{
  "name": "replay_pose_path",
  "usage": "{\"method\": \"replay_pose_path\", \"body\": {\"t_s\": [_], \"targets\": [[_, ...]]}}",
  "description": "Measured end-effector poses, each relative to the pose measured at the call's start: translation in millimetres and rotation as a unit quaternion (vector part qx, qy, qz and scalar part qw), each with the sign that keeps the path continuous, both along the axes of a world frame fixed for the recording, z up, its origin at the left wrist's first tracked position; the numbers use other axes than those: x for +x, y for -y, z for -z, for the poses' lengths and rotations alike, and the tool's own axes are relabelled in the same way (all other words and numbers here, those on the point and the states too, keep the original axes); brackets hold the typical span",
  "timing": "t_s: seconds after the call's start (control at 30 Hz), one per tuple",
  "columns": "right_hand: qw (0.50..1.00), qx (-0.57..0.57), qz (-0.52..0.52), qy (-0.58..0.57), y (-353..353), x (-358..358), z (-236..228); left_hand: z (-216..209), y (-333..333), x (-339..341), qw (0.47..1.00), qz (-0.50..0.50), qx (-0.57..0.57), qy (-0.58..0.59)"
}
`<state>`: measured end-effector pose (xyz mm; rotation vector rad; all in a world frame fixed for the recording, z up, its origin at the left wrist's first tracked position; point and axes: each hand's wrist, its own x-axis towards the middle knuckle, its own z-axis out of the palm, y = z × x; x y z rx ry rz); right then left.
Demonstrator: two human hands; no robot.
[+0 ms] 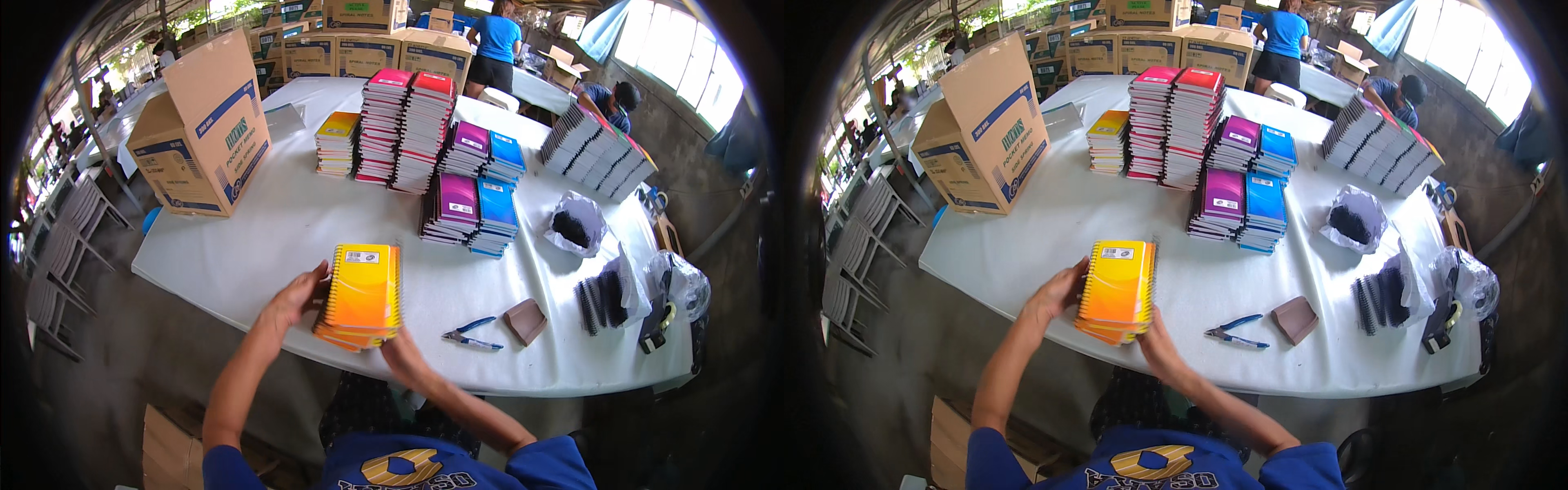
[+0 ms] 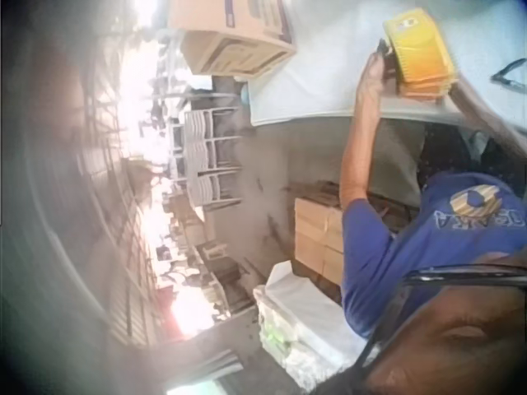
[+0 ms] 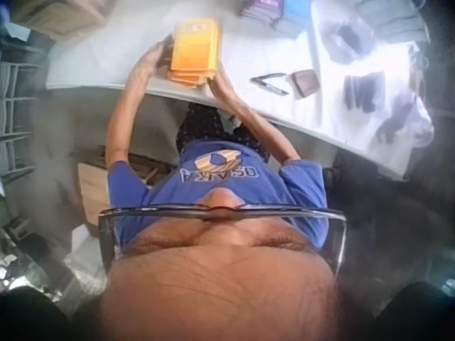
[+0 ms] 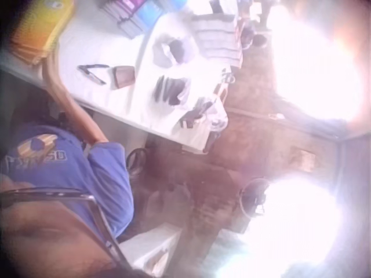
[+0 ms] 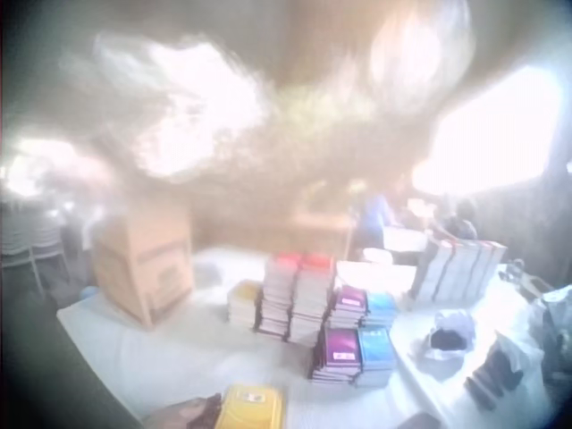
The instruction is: The person organizes and stacks small spiral notebooks by hand, uses pliers to trim the wire coils, and then places the notebooks into a cardboard box.
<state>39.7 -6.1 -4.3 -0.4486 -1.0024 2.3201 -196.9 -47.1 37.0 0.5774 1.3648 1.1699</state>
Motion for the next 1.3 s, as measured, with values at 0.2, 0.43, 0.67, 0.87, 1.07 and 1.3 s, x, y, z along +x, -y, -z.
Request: {"method": "replay_pose_path", "body": {"t_s": [0.2,0.43,0.67,0.87,1.07,1.3], "targets": [[0.937,0.207,0.234,0.155,54,-36,0,-20,-25,-24,0.996,0.076,-0.049,-0.029],[0.734,0.576,0.344,0.107,9,1,-46,-27,-32,-48,0.990,0.128,-0.046,0.045],[0.522,0.790,0.308,0.088,-15,-75,-35,-13,-30,-67,0.982,0.139,-0.120,0.030],[0.523,0.785,0.311,0.112,-15,-87,-36,-11,-22,-68,0.978,0.162,-0.121,0.043],[0.629,0.717,0.290,0.071,-5,-58,-54,-11,-29,-105,0.976,0.203,-0.084,0.010],[0.579,0.672,0.194,0.418,-68,108,-38,-115,-104,-60,0.860,0.257,-0.026,-0.440]]}}
